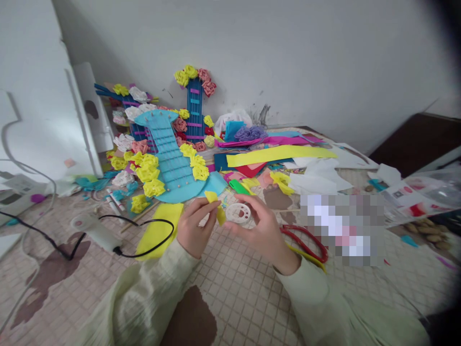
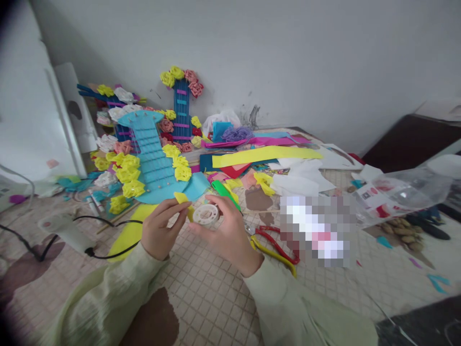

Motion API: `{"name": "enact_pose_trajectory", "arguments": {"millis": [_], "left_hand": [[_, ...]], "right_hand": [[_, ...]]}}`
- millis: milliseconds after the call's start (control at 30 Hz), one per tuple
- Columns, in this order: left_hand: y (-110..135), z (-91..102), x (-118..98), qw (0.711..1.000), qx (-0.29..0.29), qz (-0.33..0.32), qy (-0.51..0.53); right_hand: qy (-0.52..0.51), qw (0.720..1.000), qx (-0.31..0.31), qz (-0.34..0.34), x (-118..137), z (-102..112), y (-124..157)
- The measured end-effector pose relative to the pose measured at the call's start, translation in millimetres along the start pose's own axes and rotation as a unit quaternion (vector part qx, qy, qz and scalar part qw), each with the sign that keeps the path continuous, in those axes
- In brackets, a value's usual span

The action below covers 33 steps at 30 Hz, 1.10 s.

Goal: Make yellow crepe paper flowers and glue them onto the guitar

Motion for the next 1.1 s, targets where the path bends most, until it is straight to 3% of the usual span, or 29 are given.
{"name": "enact_pose_trajectory", "arguments": {"millis": [333, 800, 967, 1100], "left_hand": [[2.7, -10.1, 14.7, 0.988, 0.042, 0.097, 0.111], [5.0, -18.6, 21.5, 0.948, 0.061, 0.190, 0.248], [8.0, -27.2, 20.3, 0.914, 0.091, 0.214, 0.332], [13.5, -38.1, 19.3, 0.862, 0.130, 0.273, 0.407]], "right_hand": [[-0.036, 0.995, -0.038, -0.081, -20.4, 14.5, -7.0], [-0.071, 0.991, -0.023, -0.110, -23.5, 13.5, -9.9], [-0.123, 0.983, -0.007, -0.139, -31.0, 10.3, -10.3], [-0.161, 0.979, -0.029, -0.123, -28.4, 13.3, -12.6]]}}
Point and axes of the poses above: each hand's wrist, its own y-axis away from the middle knuckle, its own z-axis out of the back of the hand, x = y × z, the point moved 9 cm from there along -y, towards the middle knuckle, and after that the axes turned 15 degrees about -y, right-handed, at the moved point
